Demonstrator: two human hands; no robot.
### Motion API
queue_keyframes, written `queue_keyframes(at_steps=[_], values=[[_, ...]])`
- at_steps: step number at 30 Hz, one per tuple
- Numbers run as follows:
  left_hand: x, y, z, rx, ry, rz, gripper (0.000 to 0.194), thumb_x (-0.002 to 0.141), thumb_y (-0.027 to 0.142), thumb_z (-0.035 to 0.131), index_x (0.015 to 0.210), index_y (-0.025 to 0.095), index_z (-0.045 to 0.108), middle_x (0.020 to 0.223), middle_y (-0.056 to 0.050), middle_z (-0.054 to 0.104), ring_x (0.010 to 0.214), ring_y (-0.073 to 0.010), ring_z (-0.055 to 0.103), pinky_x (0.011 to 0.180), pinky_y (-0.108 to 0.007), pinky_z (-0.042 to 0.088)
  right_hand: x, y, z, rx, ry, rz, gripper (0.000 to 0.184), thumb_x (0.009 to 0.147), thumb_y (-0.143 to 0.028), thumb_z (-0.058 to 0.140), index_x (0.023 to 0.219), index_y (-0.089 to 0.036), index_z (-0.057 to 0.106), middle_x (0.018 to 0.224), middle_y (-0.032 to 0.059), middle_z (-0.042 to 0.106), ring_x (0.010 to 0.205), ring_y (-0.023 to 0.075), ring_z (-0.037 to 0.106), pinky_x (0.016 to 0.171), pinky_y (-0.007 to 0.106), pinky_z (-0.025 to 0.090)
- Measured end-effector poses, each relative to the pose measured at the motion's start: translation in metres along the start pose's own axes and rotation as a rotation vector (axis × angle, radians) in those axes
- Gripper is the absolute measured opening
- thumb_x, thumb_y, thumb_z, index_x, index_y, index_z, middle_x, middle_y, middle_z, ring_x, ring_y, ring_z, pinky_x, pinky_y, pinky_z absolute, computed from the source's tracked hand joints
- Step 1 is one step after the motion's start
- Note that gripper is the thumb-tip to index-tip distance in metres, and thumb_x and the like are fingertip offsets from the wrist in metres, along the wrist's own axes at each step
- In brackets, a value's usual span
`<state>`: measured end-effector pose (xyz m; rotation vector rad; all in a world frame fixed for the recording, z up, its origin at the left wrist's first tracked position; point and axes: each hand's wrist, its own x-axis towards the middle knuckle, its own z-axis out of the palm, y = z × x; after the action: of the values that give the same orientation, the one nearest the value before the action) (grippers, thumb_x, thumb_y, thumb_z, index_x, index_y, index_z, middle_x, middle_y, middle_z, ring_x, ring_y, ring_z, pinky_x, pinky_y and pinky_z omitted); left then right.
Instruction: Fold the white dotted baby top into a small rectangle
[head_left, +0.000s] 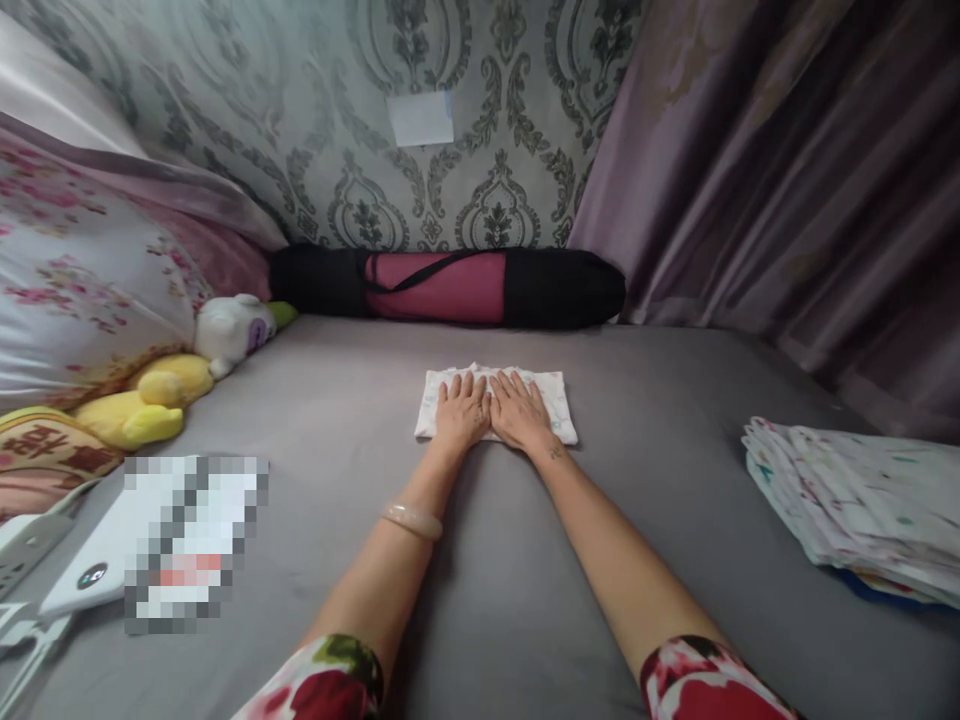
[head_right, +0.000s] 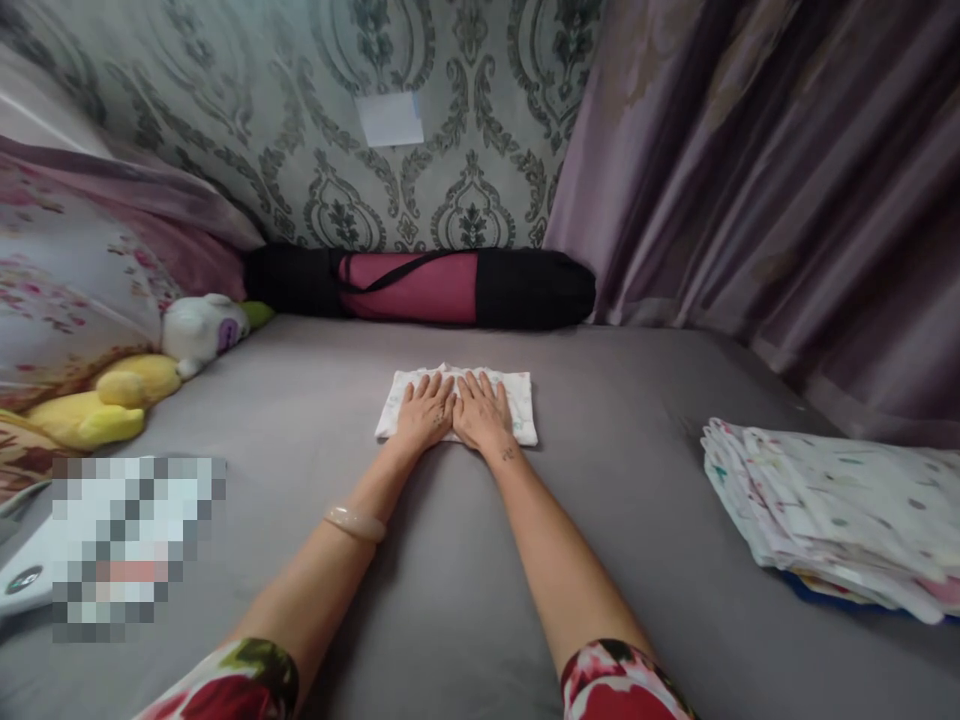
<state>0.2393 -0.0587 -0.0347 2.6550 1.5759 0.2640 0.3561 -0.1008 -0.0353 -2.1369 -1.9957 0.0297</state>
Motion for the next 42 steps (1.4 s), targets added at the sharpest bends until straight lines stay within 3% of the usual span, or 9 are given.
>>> queue_keyframes(at_steps=[7,14,21,27,32,37,42], values=[[-0.002,-0.001,-0.004,0.006,-0.015,0.008,0.052,0.101,0.035,0.026,0.149,0.020,0.040,0.157,-0.010,0.036,0.145,-0.0297,0.031,0.118,-0.052,0.022,0.001,-0.001,-0.004,0.020,-0.025,0.001,0.053,0.101,-0.028,0.027,0.152,-0.016,0.036,0.158,0.0036,0.029,0.147,0.0239,0.018,0.119,0.050,0.013],[-0.002,0.001,-0.006,-0.015,0.161,0.100,0.050,0.097,0.024,0.035,0.146,0.019,0.044,0.154,-0.011,0.042,0.147,-0.0284,0.028,0.119,-0.049,0.022,0.000,-0.006,-0.013,0.023,0.035,-0.038,0.052,0.100,-0.024,0.031,0.150,-0.014,0.039,0.157,0.0083,0.031,0.147,0.0260,0.018,0.120,0.050,0.007],[0.000,0.000,-0.001,-0.052,0.006,0.056,0.049,0.100,0.030,0.029,0.146,0.020,0.044,0.154,-0.010,0.040,0.143,-0.0277,0.035,0.118,-0.051,0.023,-0.001,-0.001,0.002,0.035,0.028,0.005,0.050,0.101,-0.027,0.030,0.149,-0.020,0.041,0.156,0.0036,0.034,0.146,0.0226,0.023,0.119,0.046,0.014],[0.000,-0.002,-0.003,-0.040,0.013,0.067,0.049,0.100,0.029,0.029,0.145,0.017,0.044,0.154,-0.010,0.041,0.143,-0.0273,0.035,0.118,-0.050,0.024,-0.001,0.000,-0.003,0.036,0.017,-0.017,0.050,0.101,-0.026,0.031,0.149,-0.017,0.042,0.156,0.0054,0.035,0.145,0.0234,0.025,0.119,0.046,0.017],[0.000,-0.003,-0.004,-0.037,0.111,0.071,0.051,0.100,0.031,0.031,0.147,0.015,0.042,0.154,-0.010,0.041,0.146,-0.0272,0.030,0.120,-0.048,0.020,-0.003,0.002,-0.013,0.000,0.073,0.021,0.048,0.102,-0.028,0.034,0.147,-0.015,0.045,0.155,0.0104,0.035,0.145,0.0255,0.024,0.119,0.047,0.014],[0.002,-0.004,0.003,-0.036,0.013,0.039,0.053,0.101,0.039,0.028,0.147,0.017,0.042,0.155,-0.011,0.040,0.145,-0.0290,0.032,0.119,-0.052,0.022,-0.006,0.003,-0.005,-0.001,0.049,0.063,0.050,0.103,-0.033,0.032,0.149,-0.016,0.041,0.157,0.0086,0.032,0.146,0.0260,0.023,0.118,0.051,0.014],[0.002,-0.006,0.004,-0.040,0.014,0.040,0.051,0.101,0.040,0.028,0.147,0.021,0.043,0.155,-0.010,0.040,0.145,-0.0282,0.033,0.118,-0.051,0.023,-0.006,0.004,-0.001,0.005,0.028,0.071,0.050,0.103,-0.033,0.030,0.150,-0.017,0.040,0.158,0.0085,0.030,0.146,0.0258,0.021,0.118,0.051,0.013]])
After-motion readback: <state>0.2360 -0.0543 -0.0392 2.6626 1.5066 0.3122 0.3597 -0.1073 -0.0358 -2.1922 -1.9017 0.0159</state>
